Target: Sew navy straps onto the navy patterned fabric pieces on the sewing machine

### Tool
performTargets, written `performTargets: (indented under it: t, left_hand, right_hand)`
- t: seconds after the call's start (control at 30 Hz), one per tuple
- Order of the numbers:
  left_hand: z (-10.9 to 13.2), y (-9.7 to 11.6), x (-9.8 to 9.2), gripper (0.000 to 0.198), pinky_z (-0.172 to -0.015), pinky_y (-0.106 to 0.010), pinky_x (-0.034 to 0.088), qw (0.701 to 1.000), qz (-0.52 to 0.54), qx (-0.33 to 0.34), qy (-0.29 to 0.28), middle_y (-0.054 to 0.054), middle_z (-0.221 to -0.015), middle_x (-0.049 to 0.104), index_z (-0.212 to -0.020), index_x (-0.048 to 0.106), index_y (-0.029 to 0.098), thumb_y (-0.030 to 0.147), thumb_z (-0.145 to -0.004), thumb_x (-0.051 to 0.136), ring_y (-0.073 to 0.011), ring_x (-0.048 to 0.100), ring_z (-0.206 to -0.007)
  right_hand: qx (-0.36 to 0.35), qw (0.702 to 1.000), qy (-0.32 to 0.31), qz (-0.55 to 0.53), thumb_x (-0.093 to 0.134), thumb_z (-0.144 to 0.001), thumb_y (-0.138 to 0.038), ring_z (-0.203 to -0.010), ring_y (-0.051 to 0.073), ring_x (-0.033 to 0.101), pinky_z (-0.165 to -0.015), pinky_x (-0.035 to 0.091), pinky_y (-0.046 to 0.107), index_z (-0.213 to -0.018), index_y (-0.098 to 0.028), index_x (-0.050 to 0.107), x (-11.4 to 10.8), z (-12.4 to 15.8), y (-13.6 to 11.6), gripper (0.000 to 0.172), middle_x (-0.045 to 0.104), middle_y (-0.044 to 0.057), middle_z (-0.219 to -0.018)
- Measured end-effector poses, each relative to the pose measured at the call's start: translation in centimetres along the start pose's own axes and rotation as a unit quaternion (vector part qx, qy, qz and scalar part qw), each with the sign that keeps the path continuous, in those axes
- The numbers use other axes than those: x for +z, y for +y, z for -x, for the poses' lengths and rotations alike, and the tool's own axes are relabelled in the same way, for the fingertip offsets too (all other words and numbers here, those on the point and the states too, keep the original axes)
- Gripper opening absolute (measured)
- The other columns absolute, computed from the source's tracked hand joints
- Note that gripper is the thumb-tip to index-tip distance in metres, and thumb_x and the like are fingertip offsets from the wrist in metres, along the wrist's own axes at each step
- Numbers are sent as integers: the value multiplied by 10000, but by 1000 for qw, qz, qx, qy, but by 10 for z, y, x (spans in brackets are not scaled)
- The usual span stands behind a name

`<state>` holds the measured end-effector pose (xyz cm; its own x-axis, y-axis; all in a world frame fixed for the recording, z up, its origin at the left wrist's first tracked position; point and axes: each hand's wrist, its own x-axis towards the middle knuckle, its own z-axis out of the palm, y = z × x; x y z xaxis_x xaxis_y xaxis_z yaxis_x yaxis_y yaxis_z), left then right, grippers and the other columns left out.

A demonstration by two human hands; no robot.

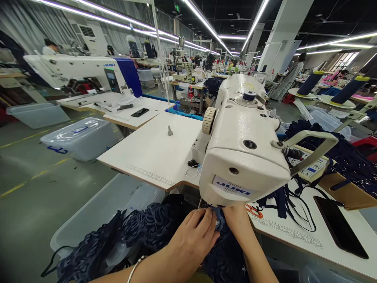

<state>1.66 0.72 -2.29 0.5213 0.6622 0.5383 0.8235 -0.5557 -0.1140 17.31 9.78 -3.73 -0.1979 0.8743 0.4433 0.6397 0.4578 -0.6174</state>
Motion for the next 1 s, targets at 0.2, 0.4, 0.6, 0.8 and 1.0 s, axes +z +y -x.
performTargets:
  t: [0.2, 0.4, 0.6, 0.8, 1.0]
  left_hand:
    - [0, 2, 4, 358, -902, -343, 424, 1000, 1, 16, -10, -109, -1139, 585, -1207, 566, 50, 288, -972, 438, -230, 548, -999]
    - [1, 2, 7, 340, -890, -340, 437, 1000, 18, -2, -12, -106, -1158, 589, -1192, 575, 67, 279, -979, 415, -232, 543, -1018]
    - [-3, 1, 6, 332, -906, -344, 433, 1000, 19, -6, -17, -106, -1173, 598, -1185, 581, 79, 280, -979, 414, -235, 542, -1048]
    - [-5, 1, 7, 350, -910, -333, 432, 1000, 19, -17, -4, -107, -1151, 610, -1193, 572, 66, 301, -963, 453, -222, 542, -1049]
    - [-8, 1, 5, 336, -906, -330, 433, 1000, 18, -14, -1, -115, -1140, 618, -1168, 587, 73, 297, -971, 433, -221, 550, -1043]
  right_hand:
    - [66, 995, -34, -63, 452, -779, -248, -1034, 273, 652, -888, 513, 398, -1028, -186, 708, -2, 6, -4, 363, 752, 98, -973]
    - [97, 990, -30, -96, 466, -738, -262, -946, 285, 683, -815, 535, 400, -1042, -183, 708, -3, 4, -7, 396, 756, 105, -957]
    - [65, 994, -14, -84, 460, -763, -273, -948, 264, 678, -860, 522, 390, -1028, -193, 709, 0, 0, -3, 373, 753, 100, -970]
    - [38, 998, 3, -48, 433, -776, -266, -857, 242, 688, -786, 552, 356, -1027, -198, 702, 2, -1, 2, 374, 752, 89, -967]
    - [0, 1000, 3, -4, 454, -746, -235, -1040, 287, 636, -874, 529, 429, -917, -234, 722, 3, -3, 3, 318, 753, 74, -926]
